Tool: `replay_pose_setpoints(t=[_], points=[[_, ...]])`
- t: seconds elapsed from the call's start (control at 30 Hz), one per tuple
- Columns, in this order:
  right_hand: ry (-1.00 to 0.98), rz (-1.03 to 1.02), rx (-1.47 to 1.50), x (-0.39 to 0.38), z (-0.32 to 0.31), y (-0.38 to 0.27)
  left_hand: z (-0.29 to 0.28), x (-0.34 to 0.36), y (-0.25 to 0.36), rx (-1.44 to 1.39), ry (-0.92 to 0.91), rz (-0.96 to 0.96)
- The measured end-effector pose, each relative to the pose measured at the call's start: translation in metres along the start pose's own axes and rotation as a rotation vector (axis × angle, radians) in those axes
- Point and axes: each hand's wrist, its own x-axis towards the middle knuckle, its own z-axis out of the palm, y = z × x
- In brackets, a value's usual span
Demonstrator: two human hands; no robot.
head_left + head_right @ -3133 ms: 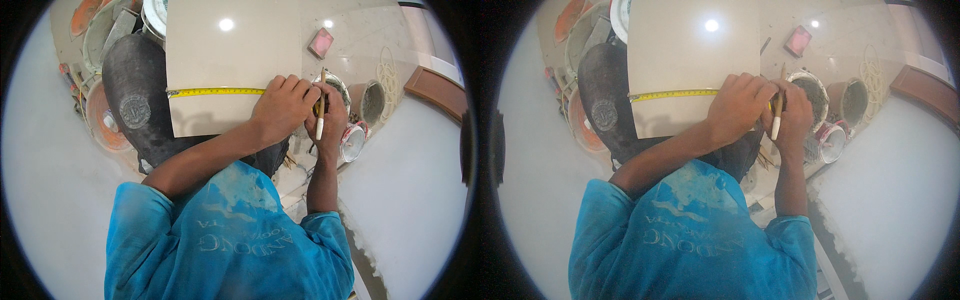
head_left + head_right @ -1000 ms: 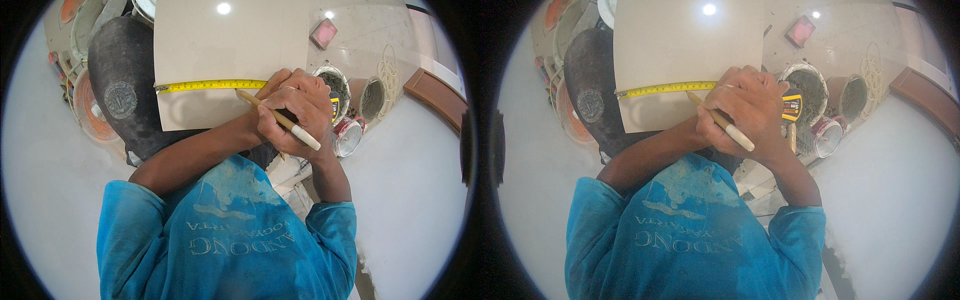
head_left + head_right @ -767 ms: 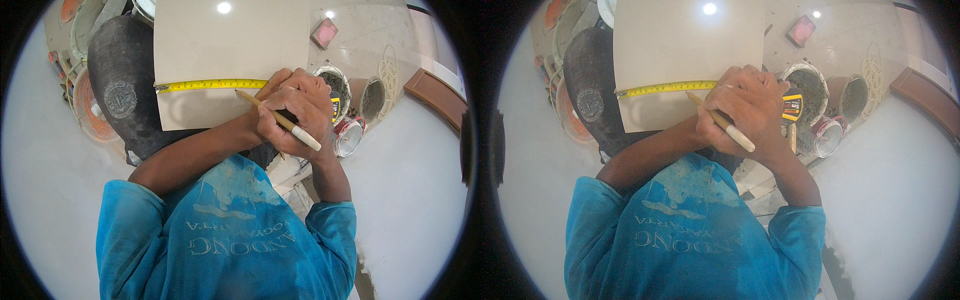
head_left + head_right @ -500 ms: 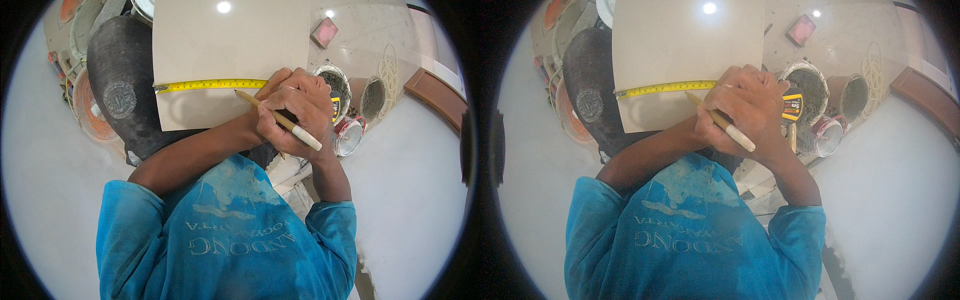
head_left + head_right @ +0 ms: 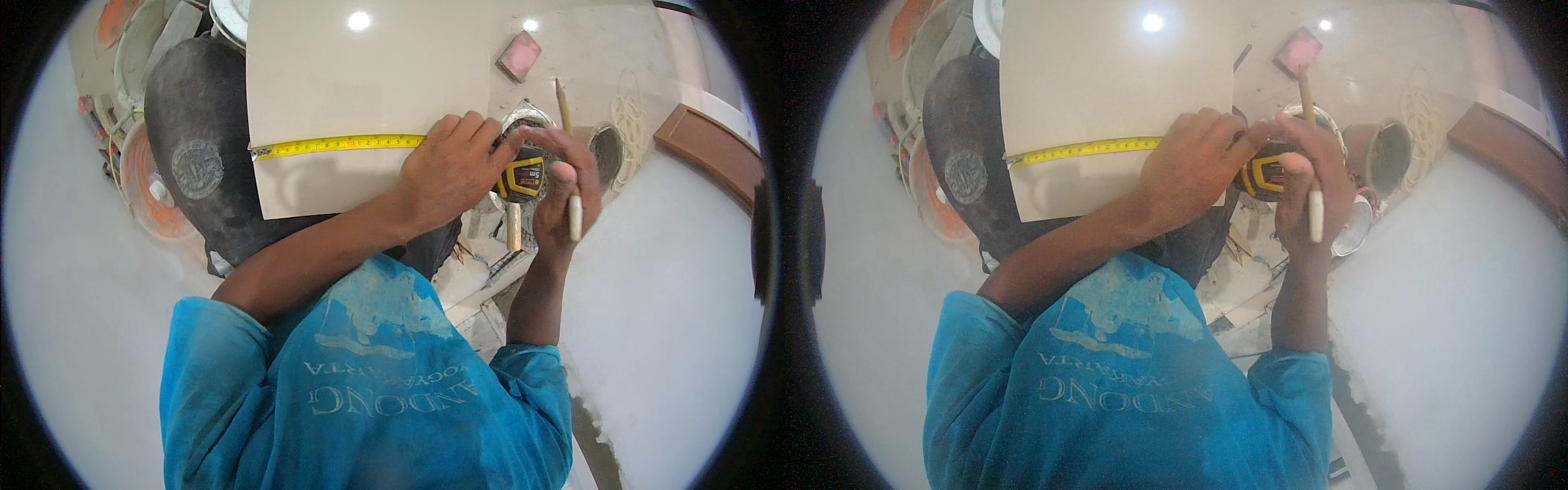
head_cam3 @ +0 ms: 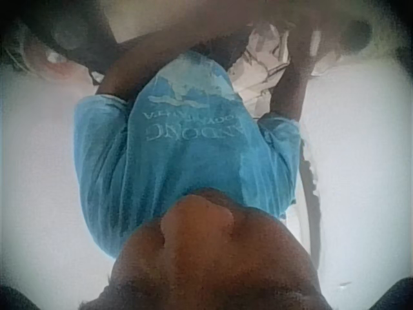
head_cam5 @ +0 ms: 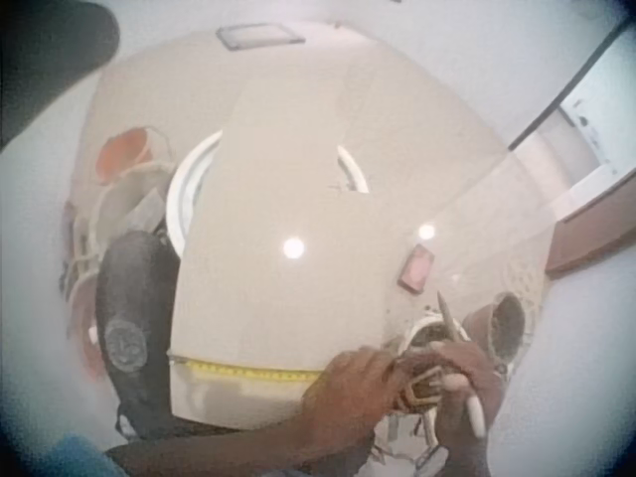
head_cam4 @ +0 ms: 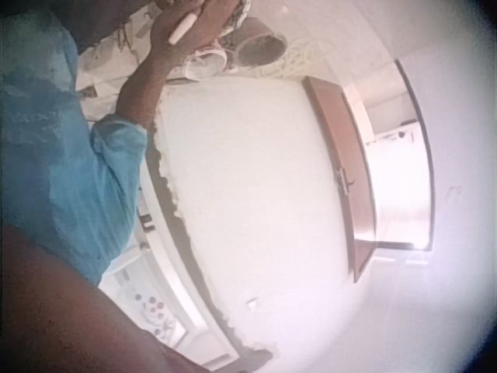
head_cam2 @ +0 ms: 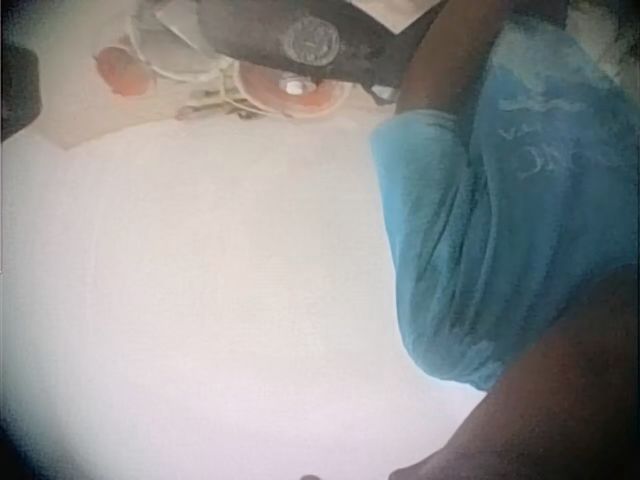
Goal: The person measures and marks a ceramic tile using a tape measure, pencil, and spirit level. They also briefly handle a plastic bag and a PVC pipe fitting while working on the floor.
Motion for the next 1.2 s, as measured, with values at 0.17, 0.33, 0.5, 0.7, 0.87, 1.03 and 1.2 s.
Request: replay_pose_setpoints(t=[0.17,0.33,0.5,0.7,0.87,1.03,1.2], points=[[-0.192,-0.021,-0.080,-0.012,0.004,0.020,-0.008,0.000,0.002,0.005,-0.051,-0.035],[-0.246,-0.005,-0.044,-0.018,-0.002,0.021,-0.030,0.008,0.008,-0.058,-0.058,-0.030],[-0.184,-0.141,-0.239,-0.026,-0.012,0.009,-0.055,0.026,0.021,-0.063,-0.107,0.035],[-0.078,-0.025,-0.081,-0.027,-0.023,-0.016,-0.087,0.049,0.039,0.221,-0.107,0.218],[0.076,0.062,-0.040,-0.018,-0.024,-0.021,-0.088,0.063,0.035,0.214,0.279,0.298],[0.168,0.431,0.416,0.002,-0.025,-0.033,-0.081,0.052,0.028,-0.100,0.674,0.202],[0.106,0.285,0.346,0.020,-0.027,-0.060,-0.085,0.050,0.031,-1.311,0.225,-0.415]])
